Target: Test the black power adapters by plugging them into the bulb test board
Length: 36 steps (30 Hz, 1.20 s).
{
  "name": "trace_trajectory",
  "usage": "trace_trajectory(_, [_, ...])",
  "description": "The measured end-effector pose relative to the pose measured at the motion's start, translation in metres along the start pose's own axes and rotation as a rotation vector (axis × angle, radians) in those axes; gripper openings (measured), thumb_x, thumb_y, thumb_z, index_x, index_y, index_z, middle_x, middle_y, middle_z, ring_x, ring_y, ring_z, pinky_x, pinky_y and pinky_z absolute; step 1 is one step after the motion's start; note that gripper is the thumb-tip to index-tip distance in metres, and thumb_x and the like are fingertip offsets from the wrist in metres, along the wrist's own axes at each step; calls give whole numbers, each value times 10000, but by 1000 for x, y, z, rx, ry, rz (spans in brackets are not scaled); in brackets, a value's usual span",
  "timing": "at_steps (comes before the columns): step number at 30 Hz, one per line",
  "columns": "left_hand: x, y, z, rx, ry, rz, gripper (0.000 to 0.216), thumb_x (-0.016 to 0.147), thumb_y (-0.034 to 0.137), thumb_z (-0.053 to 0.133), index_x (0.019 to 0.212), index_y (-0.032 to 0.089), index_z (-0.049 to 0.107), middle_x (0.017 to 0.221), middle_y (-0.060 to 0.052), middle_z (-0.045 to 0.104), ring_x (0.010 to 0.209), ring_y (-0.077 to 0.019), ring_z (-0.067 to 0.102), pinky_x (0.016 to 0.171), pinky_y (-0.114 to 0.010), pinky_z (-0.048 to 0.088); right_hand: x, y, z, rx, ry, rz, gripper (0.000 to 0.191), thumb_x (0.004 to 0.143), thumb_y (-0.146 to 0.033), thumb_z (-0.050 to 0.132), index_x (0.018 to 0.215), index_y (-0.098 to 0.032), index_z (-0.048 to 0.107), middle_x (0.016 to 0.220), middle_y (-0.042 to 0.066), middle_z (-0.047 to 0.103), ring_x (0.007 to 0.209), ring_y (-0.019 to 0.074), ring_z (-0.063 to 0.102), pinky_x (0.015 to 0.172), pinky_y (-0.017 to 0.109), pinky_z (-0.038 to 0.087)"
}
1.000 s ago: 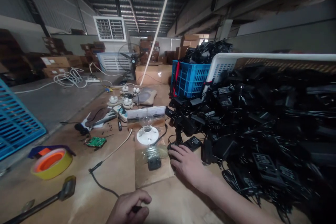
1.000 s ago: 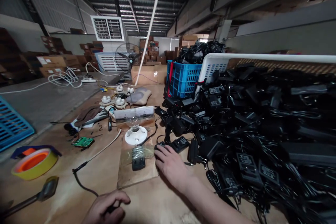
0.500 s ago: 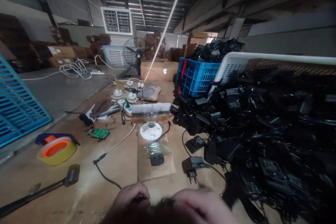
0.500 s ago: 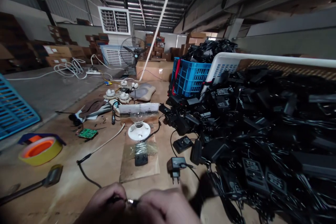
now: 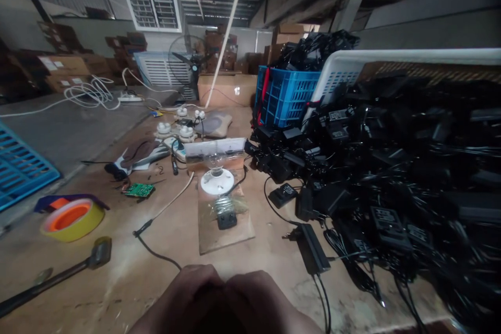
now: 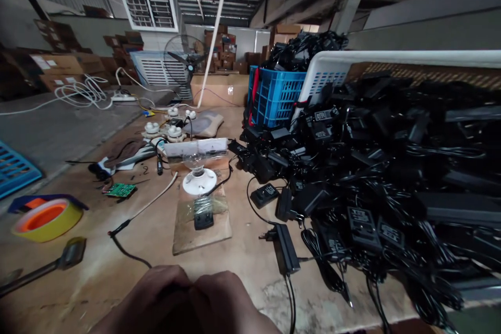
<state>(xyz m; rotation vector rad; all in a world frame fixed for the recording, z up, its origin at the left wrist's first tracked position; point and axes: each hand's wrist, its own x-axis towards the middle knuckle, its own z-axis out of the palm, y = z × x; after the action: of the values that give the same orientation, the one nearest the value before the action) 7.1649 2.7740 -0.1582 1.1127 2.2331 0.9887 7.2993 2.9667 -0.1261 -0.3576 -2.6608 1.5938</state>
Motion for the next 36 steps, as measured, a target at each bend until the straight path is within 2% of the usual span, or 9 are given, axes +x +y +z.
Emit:
trace_trajectory(3, [-1,4,-1,18,63,25,112,894,187,588,880,227,691,858,19,747,818,-164,682,761,-242,467,5,2,-45,-194,153,-123,308,933,-550,557,976,-290,716,924,33,745,886,234,707,786,308,559])
trace_trajectory(6, [-1,11,-3,14,104,88,92,853,179,635,898,228,699,855,15,750,813,-164,686,771,-249,456,7,28,-98,-527,464,82,574,850,-676,607,1173,-204,663,1099,127,699,933,321,702,832,470,579])
trace_trajectory(9, [0,14,-3,19,136,159,70,846,188,679,884,234,715,800,18,738,767,-154,671,744,-247,434,10,64,-119,-745,308,190,507,863,-604,589,1075,-153,680,1018,146,684,905,346,703,805,496,593])
trace_trajectory(14, [6,8,1,78,295,190,163,965,273,589,834,199,650,722,8,667,666,-133,611,641,-234,400,29,91,-86,-877,473,-56,582,965,-278,401,1507,-67,399,1350,205,593,1158,348,634,990,501,542])
trace_trajectory(17, [11,3,3,104,356,173,244,1010,290,521,813,197,630,729,0,648,683,-146,597,655,-251,403,49,89,-73,-835,417,-122,687,990,-389,413,1591,-92,262,1429,215,554,1260,384,575,1041,563,493])
trace_trajectory(21, [14,2,3,129,381,199,230,992,280,546,788,199,614,738,-4,647,741,-178,581,732,-304,399,73,71,-73,-551,268,-38,760,939,-518,447,1571,-110,342,1376,204,611,1272,371,579,1065,556,474])
trace_trajectory(25, [11,7,1,76,341,167,177,971,231,553,814,201,627,773,-13,647,798,-192,581,731,-303,411,82,34,-59,-176,333,49,624,798,-504,616,1307,-143,596,1177,147,706,1123,351,659,1022,495,508])
trace_trajectory(29, [9,6,3,58,370,136,180,981,255,538,833,200,625,804,-22,649,796,-194,601,717,-300,433,73,8,-19,291,353,78,615,868,-590,606,1337,-202,517,1148,85,744,1066,290,702,920,389,575])
trace_trajectory(36, [7,1,9,116,415,118,139,1003,265,518,922,228,625,827,1,699,766,-183,651,716,-296,463,78,5,15,158,329,-34,746,900,-488,586,1502,-105,371,1294,166,688,1249,308,631,1014,407,530])
